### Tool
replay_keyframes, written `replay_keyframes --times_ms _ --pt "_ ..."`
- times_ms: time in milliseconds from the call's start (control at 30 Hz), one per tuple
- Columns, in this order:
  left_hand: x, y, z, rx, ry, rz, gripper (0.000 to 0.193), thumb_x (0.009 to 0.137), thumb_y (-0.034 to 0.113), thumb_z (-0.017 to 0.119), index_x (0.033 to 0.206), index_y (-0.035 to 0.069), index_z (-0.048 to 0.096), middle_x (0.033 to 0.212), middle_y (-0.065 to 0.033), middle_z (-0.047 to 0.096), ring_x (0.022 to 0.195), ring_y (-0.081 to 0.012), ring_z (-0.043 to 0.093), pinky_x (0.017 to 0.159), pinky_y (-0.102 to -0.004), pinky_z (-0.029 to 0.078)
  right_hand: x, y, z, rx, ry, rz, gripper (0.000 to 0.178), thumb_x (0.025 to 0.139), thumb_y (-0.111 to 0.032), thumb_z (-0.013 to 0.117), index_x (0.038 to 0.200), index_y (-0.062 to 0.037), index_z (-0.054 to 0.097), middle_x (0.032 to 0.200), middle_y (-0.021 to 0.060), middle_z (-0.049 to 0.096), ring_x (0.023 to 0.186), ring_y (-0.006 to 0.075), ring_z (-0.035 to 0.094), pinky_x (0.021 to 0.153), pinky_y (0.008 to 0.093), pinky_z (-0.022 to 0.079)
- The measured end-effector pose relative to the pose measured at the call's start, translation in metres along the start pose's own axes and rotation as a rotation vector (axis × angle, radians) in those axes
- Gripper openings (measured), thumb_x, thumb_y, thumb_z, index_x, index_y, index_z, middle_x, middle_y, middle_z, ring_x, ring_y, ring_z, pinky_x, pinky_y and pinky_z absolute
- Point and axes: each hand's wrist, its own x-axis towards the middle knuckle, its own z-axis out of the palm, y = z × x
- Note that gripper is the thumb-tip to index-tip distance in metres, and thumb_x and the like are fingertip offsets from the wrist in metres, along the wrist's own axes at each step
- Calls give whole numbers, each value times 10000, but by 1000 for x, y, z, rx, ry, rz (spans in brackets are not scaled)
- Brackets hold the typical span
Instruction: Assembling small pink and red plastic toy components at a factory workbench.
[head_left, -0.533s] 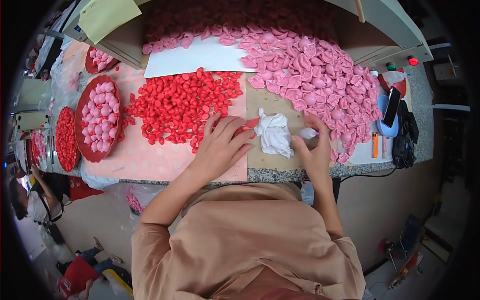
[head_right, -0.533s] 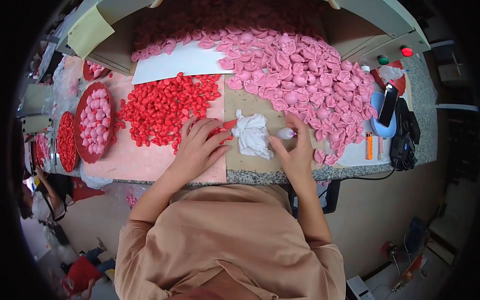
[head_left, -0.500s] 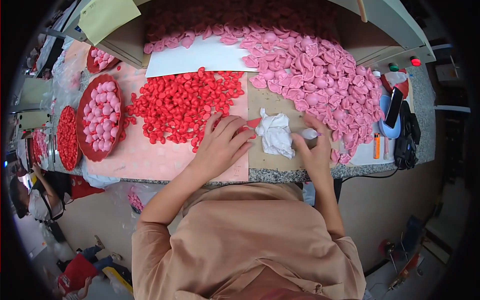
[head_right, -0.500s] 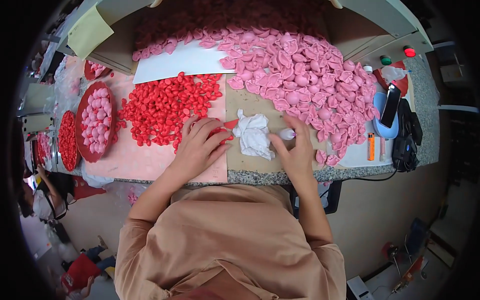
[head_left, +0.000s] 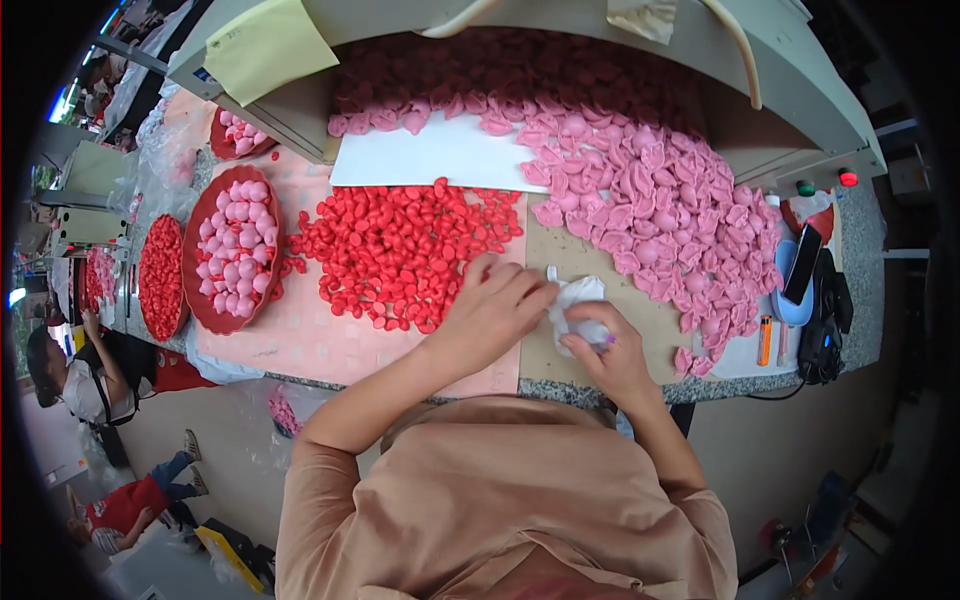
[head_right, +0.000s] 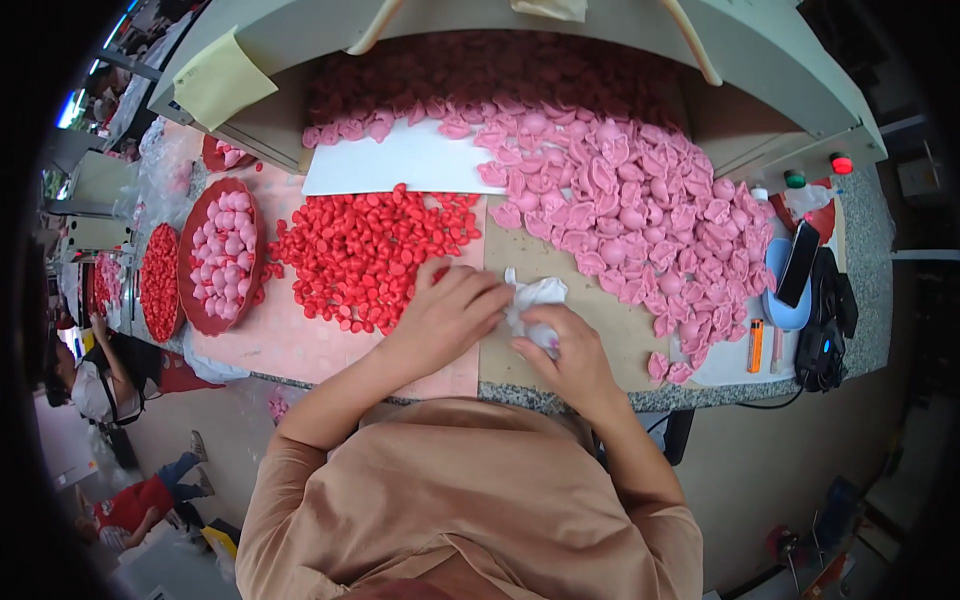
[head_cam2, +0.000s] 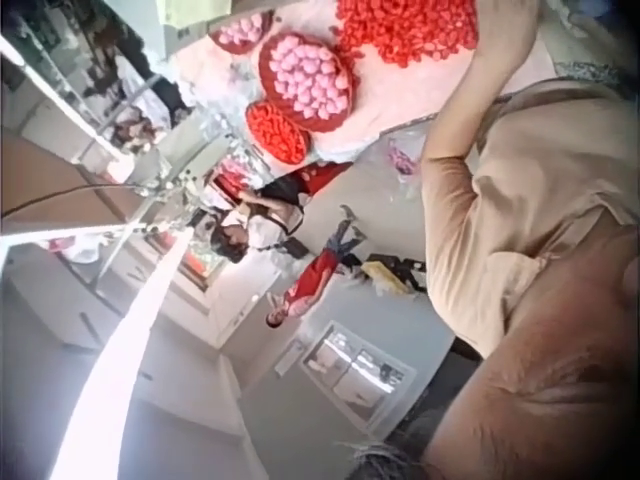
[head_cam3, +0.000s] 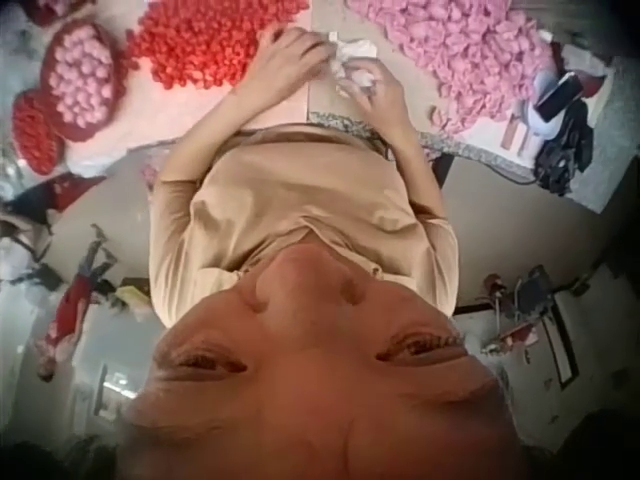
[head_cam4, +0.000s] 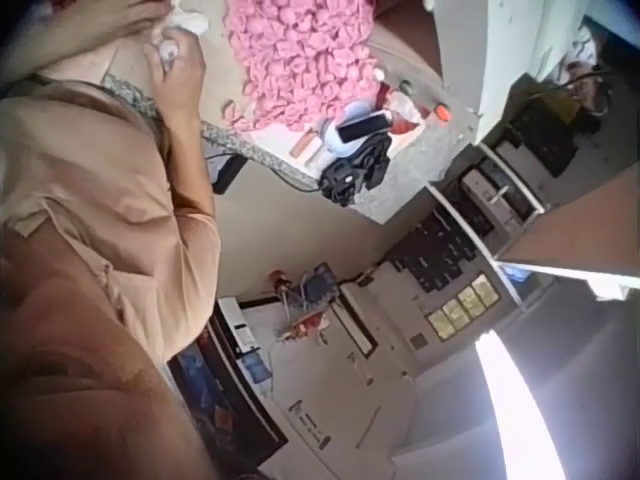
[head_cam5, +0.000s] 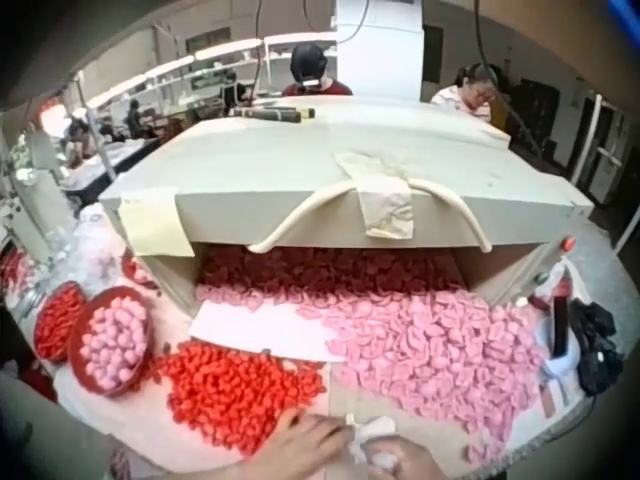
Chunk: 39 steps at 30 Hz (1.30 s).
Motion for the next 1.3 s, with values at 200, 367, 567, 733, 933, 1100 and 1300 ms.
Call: replay_keyframes --times_ms 200,367,567,733,933,1100,1300 --pt "22 -12 6 -5 -46 68 353 736 136 661 1075 96 574 1019 -52 547 970 -180 515 929 -418 300 2 5 -16 33 188 21 285 756 -111 701 979 -21 549 907 118 601 796 234 595 705 304 469" --pt "50 -48 -49 -36 140 -135 270 780 134 631 1044 85 600 998 -65 603 933 -226 555 890 -385 333 40 -18 0 315 227 -87 320 742 -80 715 1001 -29 533 933 90 607 821 157 579 719 272 462" --pt "78 -160 -36 102 291 -390 283 806 205 602 1016 16 591 949 -166 597 944 -347 553 802 -446 441 36 -11 15 348 -33 40 249 832 -69 580 1045 -7 469 940 91 580 821 134 559 734 267 459" --pt "84 -173 -25 276 243 -383 191 823 185 543 930 40 606 854 -146 592 864 -330 574 763 -442 451 23 8 19 404 -4 74 242 862 -86 561 1070 -12 462 941 88 578 812 128 559 728 257 456" --pt "82 -141 -60 126 276 -447 183 859 206 553 958 66 616 896 -135 594 845 -295 586 722 -403 473 35 4 28 339 -39 51 237 856 -62 568 1069 -15 478 910 88 591 800 129 563 713 244 450" --pt "49 -94 -80 -1082 442 -536 280 898 155 535 1156 49 512 980 -88 590 795 -171 593 684 -291 484 57 -14 36 156 -117 -34 236 828 -53 609 1041 -20 514 851 86 615 758 132 571 684 238 451" --pt "11 -106 -92 -1649 808 -545 303 911 145 511 1203 79 471 967 -65 580 773 -161 587 687 -299 493 65 -15 39 334 -102 -12 225 831 -55 609 1032 -12 517 857 75 615 742 119 564 670 239 455"
